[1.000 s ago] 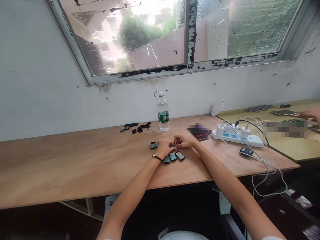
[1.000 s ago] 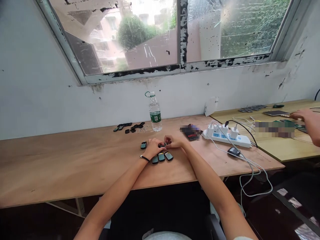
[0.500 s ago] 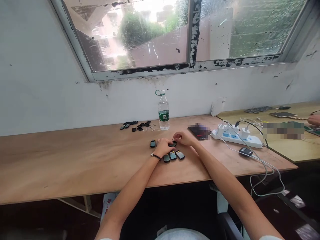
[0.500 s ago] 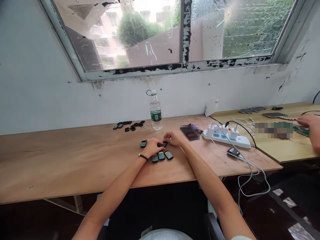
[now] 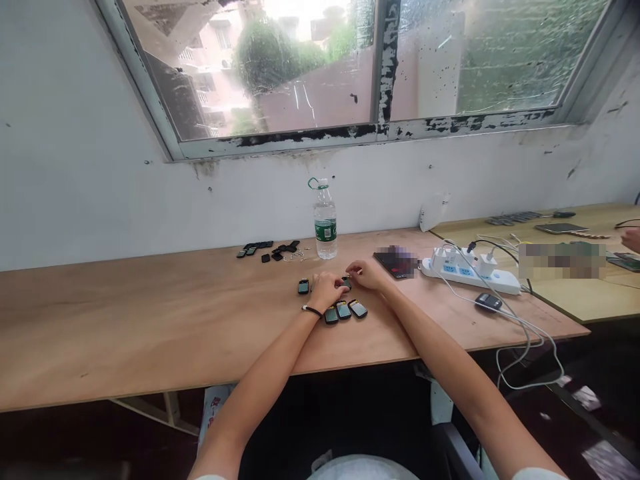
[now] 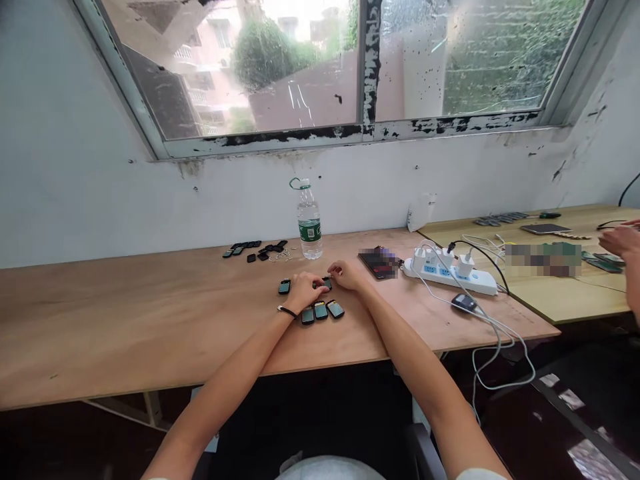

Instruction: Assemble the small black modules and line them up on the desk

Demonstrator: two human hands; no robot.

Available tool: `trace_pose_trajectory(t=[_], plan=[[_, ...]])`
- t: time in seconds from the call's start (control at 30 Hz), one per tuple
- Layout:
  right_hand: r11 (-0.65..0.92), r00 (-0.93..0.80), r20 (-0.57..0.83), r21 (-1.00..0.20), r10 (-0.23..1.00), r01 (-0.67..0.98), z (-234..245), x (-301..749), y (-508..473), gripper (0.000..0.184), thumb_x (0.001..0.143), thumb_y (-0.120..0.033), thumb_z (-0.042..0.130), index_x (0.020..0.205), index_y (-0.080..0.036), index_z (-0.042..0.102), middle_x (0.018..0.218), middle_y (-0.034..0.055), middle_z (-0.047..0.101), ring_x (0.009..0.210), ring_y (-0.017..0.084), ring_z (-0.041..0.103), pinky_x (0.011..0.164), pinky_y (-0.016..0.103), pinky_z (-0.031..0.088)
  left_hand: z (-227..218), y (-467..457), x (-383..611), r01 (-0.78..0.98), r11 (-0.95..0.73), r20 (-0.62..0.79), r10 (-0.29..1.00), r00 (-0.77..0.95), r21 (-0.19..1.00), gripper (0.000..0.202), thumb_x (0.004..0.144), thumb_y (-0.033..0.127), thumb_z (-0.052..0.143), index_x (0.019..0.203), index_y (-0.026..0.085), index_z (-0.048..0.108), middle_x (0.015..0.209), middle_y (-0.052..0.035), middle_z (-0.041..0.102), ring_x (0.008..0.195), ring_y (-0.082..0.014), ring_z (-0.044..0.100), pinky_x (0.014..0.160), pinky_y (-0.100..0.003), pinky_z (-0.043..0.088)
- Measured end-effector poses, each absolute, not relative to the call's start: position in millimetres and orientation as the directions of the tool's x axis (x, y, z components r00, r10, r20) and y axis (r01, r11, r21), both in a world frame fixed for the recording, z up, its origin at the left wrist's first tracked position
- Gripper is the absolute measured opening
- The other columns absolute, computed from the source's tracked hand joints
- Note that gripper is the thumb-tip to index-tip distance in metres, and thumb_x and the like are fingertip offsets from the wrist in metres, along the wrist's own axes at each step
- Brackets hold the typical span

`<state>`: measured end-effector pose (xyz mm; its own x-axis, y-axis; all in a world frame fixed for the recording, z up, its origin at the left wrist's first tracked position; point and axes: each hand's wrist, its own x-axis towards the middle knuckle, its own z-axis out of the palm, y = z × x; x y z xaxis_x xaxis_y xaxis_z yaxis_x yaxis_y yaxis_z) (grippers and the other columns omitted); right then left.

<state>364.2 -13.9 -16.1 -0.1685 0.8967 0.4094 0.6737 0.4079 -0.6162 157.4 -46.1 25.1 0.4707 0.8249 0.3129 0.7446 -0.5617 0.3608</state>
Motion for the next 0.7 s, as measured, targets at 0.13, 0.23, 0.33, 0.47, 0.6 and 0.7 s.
trace_pose_trajectory(t=[0.13, 0.23, 0.33, 0.47, 0.6, 0.7], plan=[[0.403, -0.164, 0.415, -0.594, 0.895, 0.696, -11.8, 366.4, -19.9, 0.022, 0.087, -0.009, 0.061, 0.097, -0.017, 0.078, 0.105, 0.0106, 0.076, 0.089, 0.021, 0.069, 0.080, 0.028, 0.055, 45.1, -46.0, 132.4, 0.606, -0.587, 0.367, 0.809, 0.459, 0.537, 0.018, 0.091, 0.036, 0.071, 0.093, 0.022, 0.082, 0.099, -0.0052, 0.078, 0.088, -0.0202, 0.067, 0.082, -0.033, 0.051], [0.377, -0.158, 0.387, -0.596, 0.908, 0.709, -8.1, 366.5, -24.0, 0.023, 0.086, -0.007, 0.061, 0.098, -0.016, 0.078, 0.107, 0.0108, 0.075, 0.088, 0.021, 0.068, 0.079, 0.028, 0.053, 58.5, -60.5, 102.5, 0.572, -0.583, 0.369, 0.811, 0.455, 0.577, 0.018, 0.091, 0.034, 0.069, 0.091, 0.022, 0.081, 0.095, -0.0048, 0.077, 0.084, -0.0191, 0.067, 0.078, -0.031, 0.052], [0.386, -0.168, 0.388, -0.595, 0.906, 0.705, -4.3, 365.6, -26.7, 0.023, 0.086, -0.007, 0.062, 0.099, -0.016, 0.078, 0.107, 0.0107, 0.074, 0.086, 0.020, 0.066, 0.081, 0.028, 0.052, 57.4, -85.0, 72.7, 0.581, -0.588, 0.330, 0.804, 0.494, 0.562, 0.018, 0.089, 0.037, 0.071, 0.096, 0.024, 0.081, 0.102, -0.0043, 0.075, 0.093, -0.0209, 0.068, 0.085, -0.032, 0.054], [0.476, -0.210, 0.458, -0.605, 0.864, 0.638, 1.3, 356.0, -31.5, 0.023, 0.088, -0.008, 0.057, 0.094, -0.015, 0.077, 0.104, 0.0102, 0.071, 0.082, 0.018, 0.064, 0.080, 0.029, 0.052, 36.8, -113.4, 47.2, 0.599, -0.578, 0.333, 0.814, 0.476, 0.554, 0.018, 0.088, 0.038, 0.072, 0.100, 0.025, 0.079, 0.107, -0.0051, 0.072, 0.100, -0.0232, 0.068, 0.093, -0.035, 0.055], [0.644, -0.413, 0.494, -0.593, 0.765, 0.483, 11.1, 329.4, -43.2, 0.028, 0.088, -0.008, 0.053, 0.096, -0.017, 0.078, 0.100, 0.0087, 0.071, 0.085, 0.018, 0.065, 0.078, 0.028, 0.052, 17.6, -125.7, 41.5, 0.669, -0.504, 0.327, 0.864, 0.383, 0.547, 0.021, 0.088, 0.042, 0.073, 0.098, 0.024, 0.078, 0.106, -0.0055, 0.071, 0.095, -0.0229, 0.069, 0.085, -0.034, 0.057], [0.700, -0.586, 0.411, -0.561, 0.699, 0.442, 20.8, 303.6, -54.7, 0.026, 0.087, -0.010, 0.057, 0.100, -0.018, 0.079, 0.099, 0.0069, 0.072, 0.081, 0.017, 0.064, 0.074, 0.028, 0.051, 11.6, -129.4, 39.9, 0.688, -0.479, 0.338, 0.877, 0.342, 0.546, 0.019, 0.088, 0.041, 0.074, 0.096, 0.025, 0.079, 0.108, -0.0045, 0.070, 0.089, -0.0209, 0.070, 0.081, -0.033, 0.057]])
